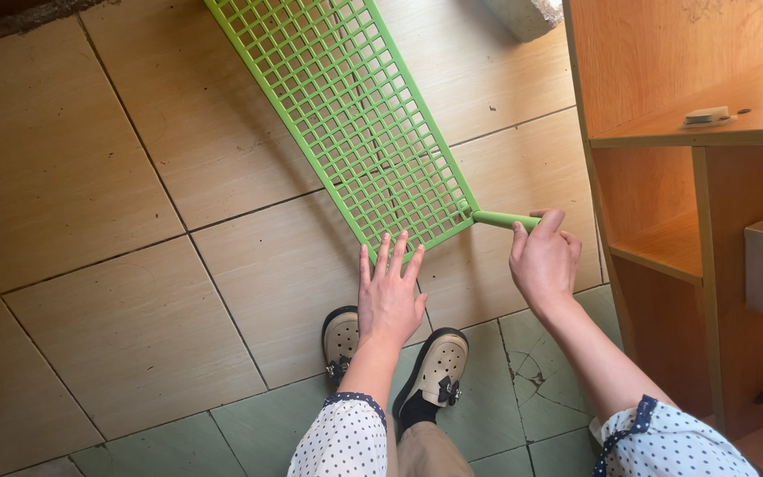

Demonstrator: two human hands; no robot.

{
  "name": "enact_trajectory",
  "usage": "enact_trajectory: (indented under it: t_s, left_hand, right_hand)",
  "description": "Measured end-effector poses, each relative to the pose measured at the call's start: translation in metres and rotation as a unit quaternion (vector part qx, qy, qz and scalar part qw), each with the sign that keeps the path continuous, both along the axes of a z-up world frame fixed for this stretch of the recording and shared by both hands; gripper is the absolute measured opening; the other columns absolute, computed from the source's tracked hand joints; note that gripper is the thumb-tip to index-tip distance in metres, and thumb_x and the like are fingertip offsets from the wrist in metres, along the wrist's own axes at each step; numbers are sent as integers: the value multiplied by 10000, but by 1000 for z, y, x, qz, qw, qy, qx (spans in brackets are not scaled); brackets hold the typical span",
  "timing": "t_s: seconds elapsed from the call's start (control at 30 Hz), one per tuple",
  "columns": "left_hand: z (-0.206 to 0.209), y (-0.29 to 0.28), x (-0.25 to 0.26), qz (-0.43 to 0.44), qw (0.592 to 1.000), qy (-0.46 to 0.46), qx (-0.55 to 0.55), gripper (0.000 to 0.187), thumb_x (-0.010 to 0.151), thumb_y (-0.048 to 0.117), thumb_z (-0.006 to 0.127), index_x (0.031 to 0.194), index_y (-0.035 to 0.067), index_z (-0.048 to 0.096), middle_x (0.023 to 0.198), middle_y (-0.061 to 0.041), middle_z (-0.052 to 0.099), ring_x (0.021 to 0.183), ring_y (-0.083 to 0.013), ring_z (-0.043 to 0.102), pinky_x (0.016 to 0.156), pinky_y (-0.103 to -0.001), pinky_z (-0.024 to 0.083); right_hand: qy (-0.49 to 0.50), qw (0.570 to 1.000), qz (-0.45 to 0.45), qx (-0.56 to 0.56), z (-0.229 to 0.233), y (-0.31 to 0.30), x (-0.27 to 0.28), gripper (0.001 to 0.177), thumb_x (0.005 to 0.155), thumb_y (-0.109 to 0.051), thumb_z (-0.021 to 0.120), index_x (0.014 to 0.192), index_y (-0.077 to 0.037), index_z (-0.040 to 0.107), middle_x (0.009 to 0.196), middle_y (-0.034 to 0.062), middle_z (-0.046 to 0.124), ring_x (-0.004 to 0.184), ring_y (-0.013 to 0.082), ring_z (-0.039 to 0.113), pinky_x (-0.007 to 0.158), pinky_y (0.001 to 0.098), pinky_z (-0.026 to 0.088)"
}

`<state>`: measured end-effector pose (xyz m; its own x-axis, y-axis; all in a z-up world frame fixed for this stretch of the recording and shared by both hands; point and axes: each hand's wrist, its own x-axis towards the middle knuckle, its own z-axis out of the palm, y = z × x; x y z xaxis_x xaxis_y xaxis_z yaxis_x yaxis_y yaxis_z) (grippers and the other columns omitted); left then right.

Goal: The person assembles a green plastic storage shelf by inserting green plastic rods into the holes of a grid panel. The person repeatedly picks up rods and inserts them into the panel, working on the floor and on a wooden table.

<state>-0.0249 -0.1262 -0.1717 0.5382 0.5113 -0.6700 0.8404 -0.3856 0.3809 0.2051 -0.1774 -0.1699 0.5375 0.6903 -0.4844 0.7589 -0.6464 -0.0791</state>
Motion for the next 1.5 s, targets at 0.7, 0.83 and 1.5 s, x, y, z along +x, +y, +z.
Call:
enact_trajectory:
  t_s: [0.7, 0.83, 1.5]
  left_hand:
    - [2, -1, -2, 3, 1000, 11, 3, 844, 834, 428, 733, 1558, 248, 338, 1663, -52, 229, 1545, -274, 144, 1250, -549, 50]
    - [3, -6, 0, 0, 1000, 19, -6, 818, 851, 421, 722, 1557, 236, 352, 1660, -63, 237, 1549, -271, 145, 1254, -551, 51]
    - [-1, -1, -1, 7, 1000, -5, 9, 758, 816, 395, 747, 1493, 214, 457, 1635, -84, 289, 1534, -273, 193, 1249, -546, 69]
  right_hand:
    - [28, 992, 88, 89, 1, 12, -11, 278, 1037, -198, 621, 1154, 29, 511, 793, 163, 686, 764, 389, 671, 912, 501, 472]
    - [-13, 980, 193, -34, 9, 23, 19, 276, 939, -288, 664, 1025, -46, 563, 677, 120, 687, 629, 344, 669, 822, 473, 481]
    - [2, 973, -47, -227, -34, 38, 17, 454, 927, -421, 706, 852, 25, 742, 793, 226, 715, 784, 404, 716, 777, 539, 589]
